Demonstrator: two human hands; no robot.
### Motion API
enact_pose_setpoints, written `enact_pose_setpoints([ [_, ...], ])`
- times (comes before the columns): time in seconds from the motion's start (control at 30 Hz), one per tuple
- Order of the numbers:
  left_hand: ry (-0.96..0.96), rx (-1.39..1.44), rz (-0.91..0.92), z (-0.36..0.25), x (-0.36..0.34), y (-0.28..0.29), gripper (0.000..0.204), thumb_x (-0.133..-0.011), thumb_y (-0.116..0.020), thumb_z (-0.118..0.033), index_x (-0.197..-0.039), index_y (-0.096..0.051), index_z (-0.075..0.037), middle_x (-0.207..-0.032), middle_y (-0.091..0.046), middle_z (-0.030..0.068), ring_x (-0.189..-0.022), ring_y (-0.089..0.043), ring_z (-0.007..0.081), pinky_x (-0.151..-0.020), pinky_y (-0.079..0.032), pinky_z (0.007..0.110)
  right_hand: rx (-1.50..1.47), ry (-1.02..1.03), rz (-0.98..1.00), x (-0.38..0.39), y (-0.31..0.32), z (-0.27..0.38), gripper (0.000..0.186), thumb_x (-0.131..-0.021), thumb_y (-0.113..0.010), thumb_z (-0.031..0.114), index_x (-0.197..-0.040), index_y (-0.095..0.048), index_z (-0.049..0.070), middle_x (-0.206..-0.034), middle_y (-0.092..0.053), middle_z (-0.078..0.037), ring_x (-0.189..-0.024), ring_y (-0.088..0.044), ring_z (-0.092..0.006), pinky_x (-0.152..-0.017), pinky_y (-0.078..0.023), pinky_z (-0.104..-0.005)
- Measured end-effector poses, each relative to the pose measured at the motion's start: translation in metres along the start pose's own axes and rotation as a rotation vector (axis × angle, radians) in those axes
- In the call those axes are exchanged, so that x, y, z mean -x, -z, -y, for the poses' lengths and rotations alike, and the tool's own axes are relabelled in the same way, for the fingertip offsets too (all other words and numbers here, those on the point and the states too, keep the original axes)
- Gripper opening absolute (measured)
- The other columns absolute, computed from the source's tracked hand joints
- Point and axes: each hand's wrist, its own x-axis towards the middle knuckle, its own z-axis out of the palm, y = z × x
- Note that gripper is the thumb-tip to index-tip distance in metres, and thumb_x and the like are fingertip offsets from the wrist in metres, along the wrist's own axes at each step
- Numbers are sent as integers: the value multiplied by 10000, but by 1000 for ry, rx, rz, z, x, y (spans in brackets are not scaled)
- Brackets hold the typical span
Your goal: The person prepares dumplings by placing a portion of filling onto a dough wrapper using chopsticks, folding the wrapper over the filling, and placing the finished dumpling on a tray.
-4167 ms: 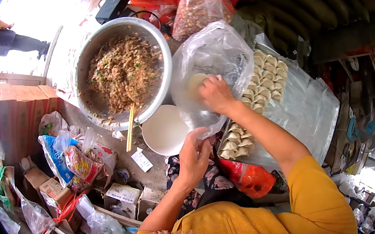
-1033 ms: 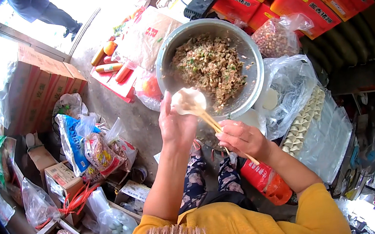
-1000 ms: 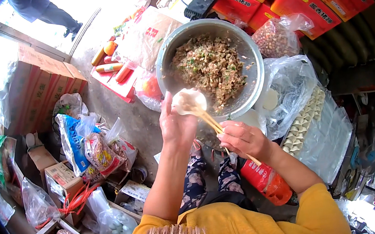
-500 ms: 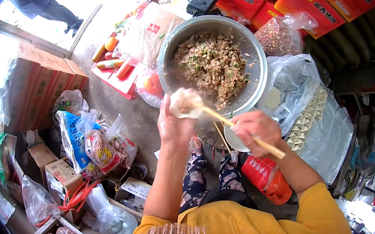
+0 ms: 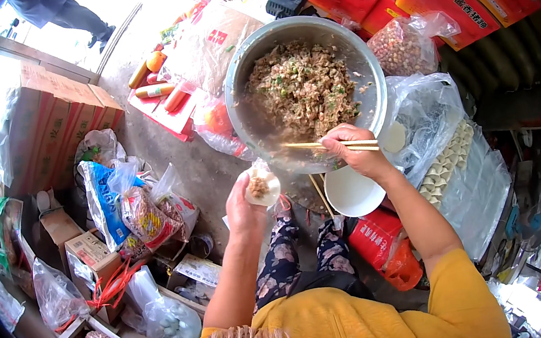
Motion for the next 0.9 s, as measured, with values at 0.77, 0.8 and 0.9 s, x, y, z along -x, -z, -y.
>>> enact_pose_setpoints([
  [0.77,131,99,44,18,-29,3,426,-984,-478,-334,-1193,-523,35,-1101,-625,168,-1068,-592,316,-978,-452,509,253,483,-204,113,-31,35,198,-809,-713,20,-994,-641,19,-988,-650,-142,-829,-678,-257,-680,-572,-325],
  [0.8,127,84,54,18,-30,2,418,-985,-480,-327,-1195,-523,32,-1106,-624,169,-1063,-595,313,-978,-454,509,305,443,-285,116,-28,36,181,-821,-700,14,-991,-640,15,-979,-650,-146,-804,-678,-256,-675,-571,-329],
  [0.9,127,59,64,18,-28,-7,403,-986,-481,-315,-1197,-518,27,-1109,-625,168,-1049,-603,309,-974,-459,512,382,392,-353,126,-43,17,172,-835,-691,18,-995,-631,4,-990,-642,-157,-825,-666,-264,-675,-566,-329],
])
